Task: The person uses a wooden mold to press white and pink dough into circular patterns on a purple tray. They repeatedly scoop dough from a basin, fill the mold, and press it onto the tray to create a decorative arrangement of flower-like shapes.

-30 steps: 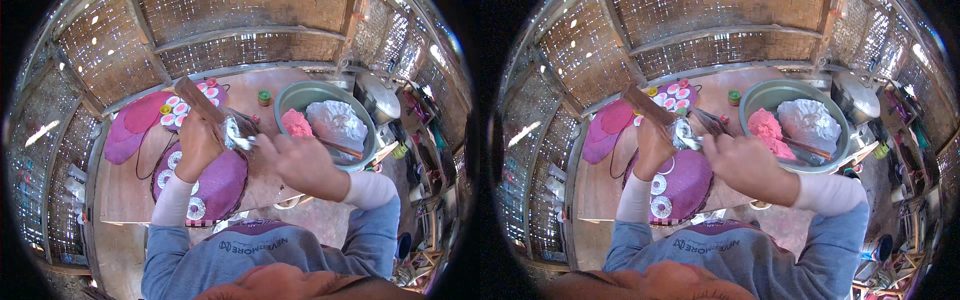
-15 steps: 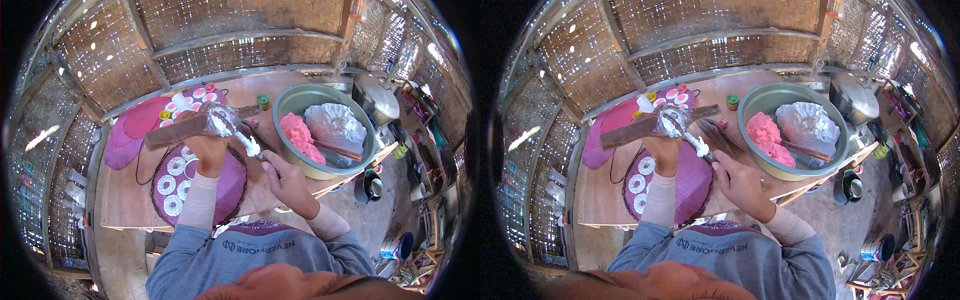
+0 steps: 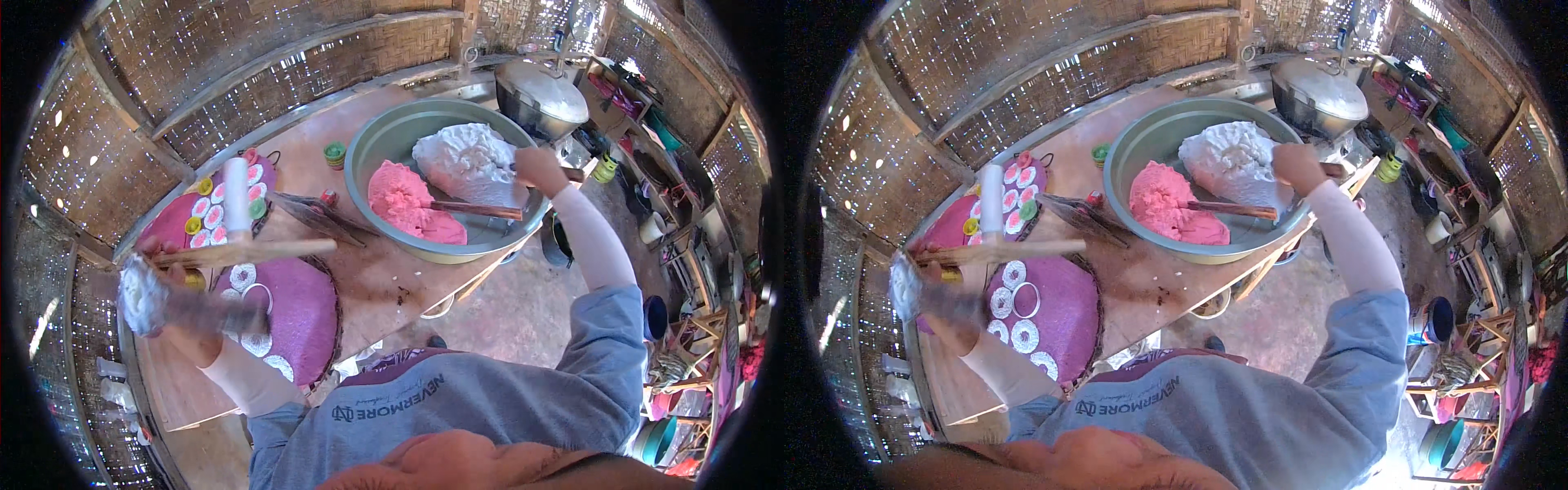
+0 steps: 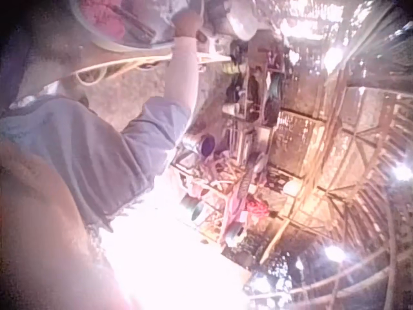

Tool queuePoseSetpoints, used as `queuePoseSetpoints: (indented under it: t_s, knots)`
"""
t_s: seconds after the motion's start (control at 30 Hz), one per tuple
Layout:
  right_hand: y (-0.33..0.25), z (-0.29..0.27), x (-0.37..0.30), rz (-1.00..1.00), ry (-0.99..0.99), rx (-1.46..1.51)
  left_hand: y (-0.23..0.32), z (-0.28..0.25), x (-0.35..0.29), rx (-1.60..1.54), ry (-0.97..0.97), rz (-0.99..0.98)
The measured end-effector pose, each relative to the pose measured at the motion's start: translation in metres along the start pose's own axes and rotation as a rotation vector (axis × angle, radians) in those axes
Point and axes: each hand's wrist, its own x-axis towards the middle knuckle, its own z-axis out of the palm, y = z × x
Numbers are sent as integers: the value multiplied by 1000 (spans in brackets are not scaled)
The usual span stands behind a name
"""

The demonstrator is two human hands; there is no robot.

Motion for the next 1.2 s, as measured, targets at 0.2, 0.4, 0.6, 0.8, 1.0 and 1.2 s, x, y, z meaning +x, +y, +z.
queuePoseSetpoints:
  t_s: [0.2,0.4,0.6,0.8,1.0,1.2]
  knots:
    - [-18,-10,26,-148,88,45,22,29,-9,-649,-357,-145]
    - [-251,-123,-108,-707,-890,2127,-10,52,-25,-1404,-665,24]
    - [-313,-149,-162,-785,-1851,2709,-14,-3,-38,-1023,-395,-292]
    - [-306,-136,-140,-258,-793,2557,-36,-130,-68,363,-133,-155]
    - [-346,-153,-140,-613,-286,1976,23,-107,-89,731,-359,36]
    - [-354,-196,-134,-956,13,1549,36,-116,-83,1050,-572,30]
